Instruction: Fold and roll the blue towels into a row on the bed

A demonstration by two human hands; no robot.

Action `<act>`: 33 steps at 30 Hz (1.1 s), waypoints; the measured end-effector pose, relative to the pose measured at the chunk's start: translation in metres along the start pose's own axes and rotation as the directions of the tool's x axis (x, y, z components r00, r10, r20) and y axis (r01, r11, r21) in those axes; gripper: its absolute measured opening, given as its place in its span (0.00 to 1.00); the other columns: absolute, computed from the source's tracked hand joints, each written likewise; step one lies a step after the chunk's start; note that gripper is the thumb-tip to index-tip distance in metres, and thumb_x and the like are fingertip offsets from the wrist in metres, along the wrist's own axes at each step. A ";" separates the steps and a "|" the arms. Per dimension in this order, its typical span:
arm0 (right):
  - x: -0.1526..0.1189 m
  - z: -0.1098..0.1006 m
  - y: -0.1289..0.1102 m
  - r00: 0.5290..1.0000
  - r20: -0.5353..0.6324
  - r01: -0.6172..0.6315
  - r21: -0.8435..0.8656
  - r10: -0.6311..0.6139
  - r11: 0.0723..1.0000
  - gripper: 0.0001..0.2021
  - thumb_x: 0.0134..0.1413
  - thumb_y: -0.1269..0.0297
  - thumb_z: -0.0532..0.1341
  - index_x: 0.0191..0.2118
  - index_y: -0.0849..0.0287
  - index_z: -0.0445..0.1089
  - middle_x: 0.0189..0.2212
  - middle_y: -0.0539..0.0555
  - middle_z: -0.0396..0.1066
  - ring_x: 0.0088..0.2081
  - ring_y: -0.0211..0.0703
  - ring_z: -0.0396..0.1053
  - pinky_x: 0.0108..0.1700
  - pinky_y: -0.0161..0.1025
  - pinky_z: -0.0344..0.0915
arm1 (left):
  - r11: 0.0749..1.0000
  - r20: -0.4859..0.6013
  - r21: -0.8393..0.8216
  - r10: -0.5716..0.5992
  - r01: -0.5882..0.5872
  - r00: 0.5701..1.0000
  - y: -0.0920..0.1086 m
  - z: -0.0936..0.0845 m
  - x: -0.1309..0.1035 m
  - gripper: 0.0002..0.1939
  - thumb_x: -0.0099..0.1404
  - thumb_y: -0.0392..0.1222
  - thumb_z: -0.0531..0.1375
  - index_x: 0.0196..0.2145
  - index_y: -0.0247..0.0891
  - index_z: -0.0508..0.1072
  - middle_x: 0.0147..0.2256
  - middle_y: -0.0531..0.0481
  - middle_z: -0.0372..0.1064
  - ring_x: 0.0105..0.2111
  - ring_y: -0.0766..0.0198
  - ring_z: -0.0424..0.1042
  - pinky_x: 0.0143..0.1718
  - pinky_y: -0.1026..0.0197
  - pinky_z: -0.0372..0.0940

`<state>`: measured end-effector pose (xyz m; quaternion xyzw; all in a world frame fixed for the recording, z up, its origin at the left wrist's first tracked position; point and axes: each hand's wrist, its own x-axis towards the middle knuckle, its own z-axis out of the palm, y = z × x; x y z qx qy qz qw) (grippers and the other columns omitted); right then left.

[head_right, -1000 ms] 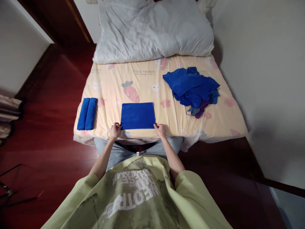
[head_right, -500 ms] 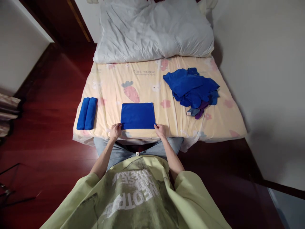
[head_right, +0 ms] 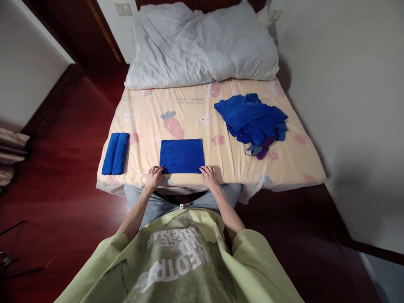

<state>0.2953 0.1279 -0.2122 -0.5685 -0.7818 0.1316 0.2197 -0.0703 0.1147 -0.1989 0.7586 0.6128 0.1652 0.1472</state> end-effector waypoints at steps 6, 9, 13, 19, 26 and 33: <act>-0.004 0.000 0.007 0.998 0.040 0.041 -0.019 -0.040 0.999 0.25 0.58 0.73 0.56 0.61 0.56 0.72 0.60 0.57 0.71 0.59 0.53 0.64 0.61 0.51 0.58 | 0.999 -0.015 0.030 -0.028 0.029 0.999 0.002 0.000 -0.005 0.27 0.62 0.32 0.57 0.59 0.39 0.73 0.61 0.40 0.69 0.58 0.43 0.65 0.60 0.43 0.57; 0.002 0.003 0.005 0.999 0.027 0.025 -0.043 -0.024 0.999 0.25 0.58 0.73 0.56 0.60 0.56 0.73 0.57 0.58 0.73 0.57 0.55 0.65 0.60 0.53 0.59 | 0.997 -0.012 0.074 -0.032 0.033 0.999 0.006 0.000 0.000 0.26 0.63 0.32 0.56 0.58 0.39 0.74 0.60 0.39 0.70 0.58 0.41 0.65 0.59 0.42 0.56; 0.013 0.000 0.001 0.999 0.046 0.018 -0.077 -0.015 0.997 0.24 0.58 0.74 0.57 0.58 0.56 0.74 0.53 0.61 0.76 0.54 0.57 0.65 0.57 0.55 0.59 | 0.995 -0.020 0.102 -0.017 0.019 1.000 0.011 -0.005 0.007 0.23 0.65 0.31 0.55 0.56 0.39 0.75 0.57 0.37 0.72 0.58 0.41 0.65 0.59 0.41 0.56; -0.007 -0.011 0.004 0.995 0.074 0.067 -0.062 -0.062 0.996 0.22 0.60 0.76 0.56 0.56 0.55 0.77 0.48 0.59 0.78 0.52 0.57 0.67 0.56 0.54 0.60 | 0.998 0.002 0.057 0.036 -0.036 0.999 0.002 -0.008 -0.016 0.21 0.68 0.33 0.54 0.54 0.42 0.77 0.59 0.40 0.72 0.58 0.43 0.67 0.60 0.40 0.56; -0.028 -0.004 0.008 1.000 -0.003 -0.017 0.152 0.018 0.988 0.24 0.55 0.78 0.56 0.54 0.53 0.78 0.46 0.56 0.77 0.50 0.52 0.69 0.57 0.51 0.67 | 0.993 -0.020 -0.092 -0.071 0.069 0.997 0.001 0.004 -0.051 0.24 0.67 0.33 0.54 0.57 0.43 0.76 0.58 0.46 0.73 0.53 0.49 0.68 0.57 0.45 0.64; -0.016 0.000 0.025 0.998 0.016 -0.061 0.345 0.059 0.937 0.16 0.55 0.72 0.60 0.48 0.55 0.79 0.44 0.57 0.77 0.49 0.51 0.72 0.54 0.49 0.69 | 0.947 -0.026 -0.292 -0.148 0.134 0.989 -0.011 0.004 -0.040 0.22 0.65 0.35 0.54 0.54 0.42 0.76 0.51 0.47 0.77 0.51 0.54 0.70 0.57 0.50 0.66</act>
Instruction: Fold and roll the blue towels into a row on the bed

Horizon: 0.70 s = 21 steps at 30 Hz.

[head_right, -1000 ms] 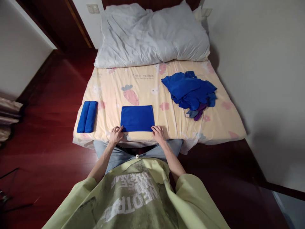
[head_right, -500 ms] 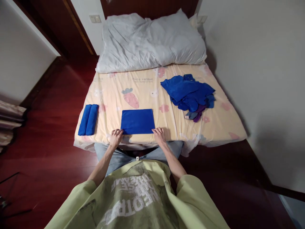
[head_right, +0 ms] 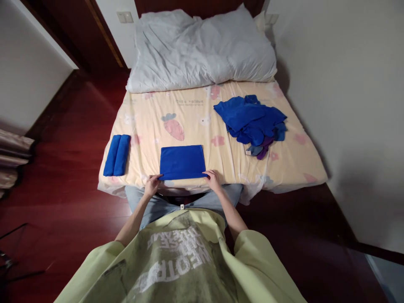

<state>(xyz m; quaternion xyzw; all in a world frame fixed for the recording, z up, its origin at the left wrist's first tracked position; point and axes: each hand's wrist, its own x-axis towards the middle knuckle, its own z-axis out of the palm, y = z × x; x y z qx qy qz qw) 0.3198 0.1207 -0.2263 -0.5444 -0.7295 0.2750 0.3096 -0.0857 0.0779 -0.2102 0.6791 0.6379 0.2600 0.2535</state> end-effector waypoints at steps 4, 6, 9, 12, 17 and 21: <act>0.008 0.001 0.004 0.995 -0.012 -0.097 -0.004 0.097 0.995 0.11 0.58 0.64 0.61 0.44 0.57 0.78 0.39 0.58 0.78 0.45 0.51 0.73 0.52 0.47 0.69 | 0.995 -0.043 -0.051 -0.083 0.081 0.996 -0.003 0.001 0.009 0.19 0.69 0.44 0.56 0.53 0.37 0.75 0.41 0.42 0.76 0.45 0.54 0.72 0.50 0.53 0.69; 0.012 0.002 0.003 0.979 -0.020 -0.202 -0.026 0.201 0.979 0.12 0.60 0.58 0.61 0.44 0.57 0.77 0.35 0.57 0.78 0.40 0.50 0.74 0.47 0.45 0.70 | 0.991 -0.061 -0.043 -0.131 0.129 0.989 -0.002 0.002 0.015 0.19 0.71 0.48 0.56 0.53 0.37 0.75 0.36 0.43 0.74 0.43 0.53 0.72 0.48 0.53 0.69; 0.021 0.004 0.000 0.942 -0.011 -0.334 -0.053 0.334 0.941 0.16 0.62 0.51 0.59 0.43 0.57 0.77 0.28 0.55 0.76 0.32 0.48 0.74 0.39 0.41 0.69 | 0.988 -0.076 -0.016 -0.153 0.152 0.985 0.002 0.001 0.026 0.18 0.71 0.49 0.54 0.50 0.37 0.75 0.35 0.43 0.74 0.43 0.52 0.73 0.48 0.53 0.69; 0.033 0.006 -0.001 0.921 -0.012 -0.389 -0.067 0.389 0.919 0.17 0.64 0.49 0.57 0.41 0.56 0.77 0.29 0.55 0.77 0.31 0.47 0.74 0.37 0.39 0.68 | 0.983 -0.067 0.004 -0.182 0.183 0.981 0.004 0.000 0.038 0.17 0.71 0.48 0.53 0.46 0.36 0.76 0.35 0.43 0.75 0.41 0.53 0.74 0.46 0.54 0.68; 0.049 0.006 0.003 0.892 -0.019 -0.450 -0.113 0.451 0.886 0.17 0.65 0.51 0.58 0.40 0.57 0.77 0.35 0.56 0.80 0.35 0.47 0.75 0.37 0.37 0.67 | 0.964 0.001 0.068 -0.256 0.256 0.967 0.008 -0.003 0.049 0.17 0.71 0.49 0.52 0.41 0.36 0.77 0.33 0.43 0.76 0.35 0.55 0.75 0.40 0.57 0.67; 0.052 0.005 0.003 0.862 0.000 -0.503 -0.129 0.508 0.854 0.16 0.64 0.50 0.60 0.41 0.57 0.78 0.38 0.56 0.81 0.38 0.47 0.77 0.38 0.37 0.68 | 0.938 0.023 0.162 -0.313 0.306 0.949 0.014 -0.004 0.050 0.17 0.71 0.49 0.53 0.41 0.37 0.77 0.33 0.43 0.77 0.36 0.56 0.76 0.39 0.60 0.65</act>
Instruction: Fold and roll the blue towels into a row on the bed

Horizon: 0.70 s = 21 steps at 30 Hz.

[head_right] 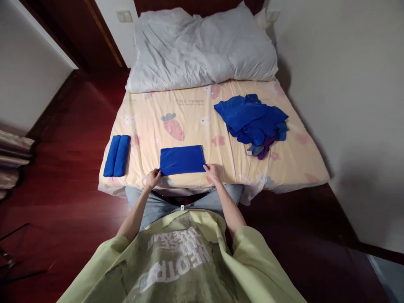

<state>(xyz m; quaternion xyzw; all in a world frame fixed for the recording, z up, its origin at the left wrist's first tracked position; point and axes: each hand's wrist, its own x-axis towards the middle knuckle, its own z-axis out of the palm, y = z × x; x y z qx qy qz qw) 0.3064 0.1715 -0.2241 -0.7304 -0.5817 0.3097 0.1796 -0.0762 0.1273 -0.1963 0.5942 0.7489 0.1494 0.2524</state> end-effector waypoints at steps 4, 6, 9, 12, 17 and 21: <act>-0.001 -0.002 -0.005 0.999 -0.011 -0.049 0.018 0.049 0.999 0.15 0.63 0.51 0.62 0.42 0.56 0.79 0.41 0.55 0.81 0.40 0.48 0.79 0.40 0.37 0.69 | 0.998 0.000 0.037 -0.050 0.050 0.999 0.008 -0.002 -0.001 0.16 0.69 0.48 0.55 0.42 0.37 0.78 0.34 0.44 0.78 0.37 0.56 0.76 0.38 0.62 0.64; -0.002 -0.004 -0.009 0.997 -0.021 -0.068 0.020 0.068 0.998 0.14 0.62 0.51 0.63 0.41 0.56 0.79 0.41 0.56 0.81 0.41 0.49 0.79 0.41 0.37 0.70 | 0.997 -0.019 0.039 -0.073 0.074 0.997 0.011 -0.002 -0.001 0.15 0.68 0.48 0.55 0.41 0.38 0.79 0.34 0.45 0.78 0.37 0.56 0.76 0.37 0.62 0.63; -0.004 -0.007 -0.016 0.996 -0.030 -0.088 0.028 0.089 0.996 0.14 0.61 0.51 0.64 0.40 0.57 0.79 0.41 0.56 0.82 0.42 0.50 0.79 0.42 0.38 0.70 | 0.995 -0.053 0.023 -0.095 0.096 0.994 0.016 -0.001 -0.002 0.14 0.67 0.49 0.56 0.38 0.39 0.79 0.33 0.45 0.78 0.36 0.56 0.76 0.37 0.62 0.63; -0.008 -0.010 -0.021 0.994 -0.047 -0.093 0.027 0.094 0.995 0.13 0.60 0.52 0.65 0.40 0.57 0.79 0.41 0.57 0.82 0.42 0.50 0.79 0.41 0.39 0.70 | 0.994 -0.086 0.011 -0.104 0.106 0.991 0.019 0.002 -0.004 0.14 0.67 0.49 0.56 0.38 0.39 0.79 0.34 0.45 0.78 0.38 0.55 0.75 0.38 0.61 0.64; -0.015 -0.012 -0.025 0.995 -0.104 -0.013 -0.016 0.011 1.000 0.11 0.60 0.54 0.65 0.42 0.54 0.77 0.38 0.54 0.81 0.41 0.48 0.78 0.41 0.38 0.67 | 0.993 -0.141 0.019 -0.114 0.118 0.983 0.024 0.007 -0.010 0.15 0.68 0.48 0.56 0.45 0.39 0.76 0.40 0.42 0.78 0.46 0.51 0.73 0.43 0.58 0.65; -0.018 -0.011 -0.026 0.990 -0.132 0.041 -0.041 -0.046 0.998 0.10 0.61 0.56 0.65 0.45 0.53 0.73 0.37 0.53 0.80 0.41 0.49 0.76 0.40 0.39 0.65 | 0.994 -0.174 -0.019 -0.114 0.112 0.978 0.025 0.008 -0.012 0.16 0.69 0.46 0.56 0.51 0.40 0.72 0.39 0.43 0.77 0.45 0.51 0.73 0.43 0.57 0.65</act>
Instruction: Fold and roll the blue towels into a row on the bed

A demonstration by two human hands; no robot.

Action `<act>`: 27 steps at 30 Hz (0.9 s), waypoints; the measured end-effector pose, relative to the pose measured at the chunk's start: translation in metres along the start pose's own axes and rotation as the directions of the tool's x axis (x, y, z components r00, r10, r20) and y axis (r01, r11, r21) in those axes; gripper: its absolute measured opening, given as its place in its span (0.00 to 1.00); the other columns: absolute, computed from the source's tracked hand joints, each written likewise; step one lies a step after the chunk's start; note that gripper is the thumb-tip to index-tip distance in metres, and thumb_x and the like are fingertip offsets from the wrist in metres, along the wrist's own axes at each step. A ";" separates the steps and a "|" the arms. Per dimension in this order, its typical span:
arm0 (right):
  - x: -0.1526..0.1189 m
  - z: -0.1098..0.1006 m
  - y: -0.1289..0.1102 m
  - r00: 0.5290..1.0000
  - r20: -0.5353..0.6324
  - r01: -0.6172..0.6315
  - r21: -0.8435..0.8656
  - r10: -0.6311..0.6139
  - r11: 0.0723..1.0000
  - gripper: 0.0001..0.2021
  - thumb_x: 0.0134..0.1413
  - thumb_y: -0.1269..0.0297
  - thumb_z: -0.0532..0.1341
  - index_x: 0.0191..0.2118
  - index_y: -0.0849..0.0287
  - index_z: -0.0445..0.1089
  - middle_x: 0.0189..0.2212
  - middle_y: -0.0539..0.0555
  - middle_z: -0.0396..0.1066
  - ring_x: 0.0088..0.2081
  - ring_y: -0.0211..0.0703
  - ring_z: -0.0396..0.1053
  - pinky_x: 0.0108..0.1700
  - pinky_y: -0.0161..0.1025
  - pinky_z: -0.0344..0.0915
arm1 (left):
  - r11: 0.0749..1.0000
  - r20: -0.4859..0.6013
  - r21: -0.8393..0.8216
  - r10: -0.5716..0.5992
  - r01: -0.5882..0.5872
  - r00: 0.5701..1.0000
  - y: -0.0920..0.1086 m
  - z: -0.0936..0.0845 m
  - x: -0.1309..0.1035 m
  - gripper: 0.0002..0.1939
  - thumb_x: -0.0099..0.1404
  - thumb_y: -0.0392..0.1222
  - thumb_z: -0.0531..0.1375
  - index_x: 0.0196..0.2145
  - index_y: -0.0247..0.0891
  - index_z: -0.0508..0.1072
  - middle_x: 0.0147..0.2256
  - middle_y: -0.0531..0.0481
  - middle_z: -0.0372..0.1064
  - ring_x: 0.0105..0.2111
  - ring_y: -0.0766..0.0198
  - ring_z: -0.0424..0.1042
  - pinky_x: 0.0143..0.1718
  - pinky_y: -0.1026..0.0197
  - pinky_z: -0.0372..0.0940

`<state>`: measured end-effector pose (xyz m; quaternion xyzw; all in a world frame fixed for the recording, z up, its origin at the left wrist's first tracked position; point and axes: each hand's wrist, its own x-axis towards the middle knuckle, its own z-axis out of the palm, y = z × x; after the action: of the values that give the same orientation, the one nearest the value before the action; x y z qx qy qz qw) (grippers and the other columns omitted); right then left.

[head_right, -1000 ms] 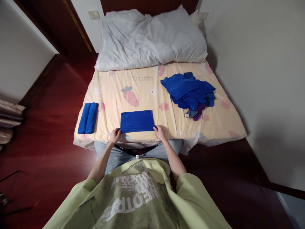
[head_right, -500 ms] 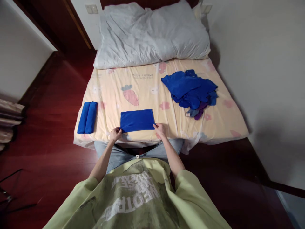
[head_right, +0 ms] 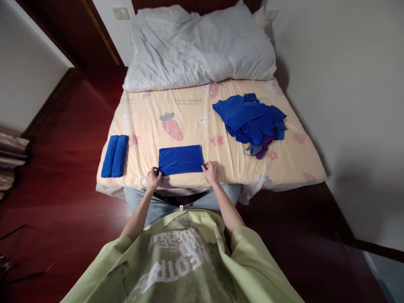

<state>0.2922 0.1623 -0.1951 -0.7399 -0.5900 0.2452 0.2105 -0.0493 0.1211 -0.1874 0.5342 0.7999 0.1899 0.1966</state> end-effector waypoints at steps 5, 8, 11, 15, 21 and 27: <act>0.001 -0.001 0.002 1.000 0.003 -0.020 0.017 0.019 1.000 0.09 0.59 0.57 0.65 0.43 0.53 0.70 0.35 0.52 0.79 0.38 0.48 0.75 0.37 0.38 0.62 | 0.998 -0.044 -0.015 0.053 -0.054 0.998 -0.006 0.001 -0.001 0.14 0.68 0.44 0.56 0.50 0.41 0.69 0.36 0.45 0.75 0.43 0.52 0.72 0.41 0.57 0.64; 0.002 -0.001 0.004 0.999 0.024 -0.028 0.022 0.027 0.999 0.08 0.57 0.56 0.66 0.39 0.52 0.70 0.33 0.51 0.79 0.36 0.46 0.74 0.35 0.37 0.60 | 0.998 -0.043 0.002 0.066 -0.066 0.997 -0.011 0.003 -0.003 0.12 0.69 0.44 0.56 0.48 0.43 0.70 0.36 0.46 0.75 0.43 0.52 0.72 0.41 0.58 0.63; 0.001 0.000 0.004 0.999 0.029 -0.033 0.028 0.032 0.999 0.08 0.58 0.56 0.66 0.36 0.53 0.70 0.33 0.51 0.79 0.35 0.45 0.74 0.34 0.36 0.59 | 0.996 -0.041 0.032 0.087 -0.085 0.995 -0.014 0.006 -0.006 0.11 0.70 0.44 0.55 0.48 0.43 0.71 0.36 0.45 0.75 0.44 0.51 0.72 0.40 0.58 0.62; -0.001 0.003 0.005 0.999 0.022 -0.026 0.038 0.026 0.999 0.08 0.59 0.55 0.65 0.35 0.53 0.71 0.32 0.50 0.78 0.34 0.45 0.73 0.33 0.36 0.58 | 0.993 -0.077 0.067 0.101 -0.096 0.992 -0.013 0.009 -0.009 0.12 0.70 0.43 0.55 0.50 0.41 0.70 0.38 0.43 0.75 0.46 0.50 0.71 0.42 0.57 0.63; -0.009 0.001 0.004 0.974 -0.088 0.202 -0.058 -0.207 0.978 0.05 0.62 0.61 0.62 0.38 0.55 0.74 0.40 0.56 0.77 0.42 0.48 0.72 0.43 0.41 0.64 | 0.986 -0.157 0.096 0.148 -0.134 0.976 -0.010 0.012 -0.015 0.13 0.69 0.42 0.55 0.49 0.38 0.73 0.42 0.39 0.74 0.48 0.48 0.69 0.48 0.52 0.64; -0.018 0.003 0.009 0.848 0.079 0.528 -0.212 -0.525 0.822 0.18 0.63 0.74 0.55 0.51 0.56 0.77 0.52 0.59 0.76 0.54 0.52 0.67 0.57 0.49 0.59 | 0.905 -0.013 0.137 0.407 -0.402 0.913 -0.014 0.000 -0.017 0.16 0.70 0.35 0.53 0.49 0.41 0.77 0.56 0.39 0.71 0.57 0.48 0.66 0.58 0.47 0.60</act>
<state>0.2941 0.1426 -0.2004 -0.5653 -0.7968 0.1151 0.1796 -0.0546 0.1005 -0.1927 0.6962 0.6863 0.1846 0.1009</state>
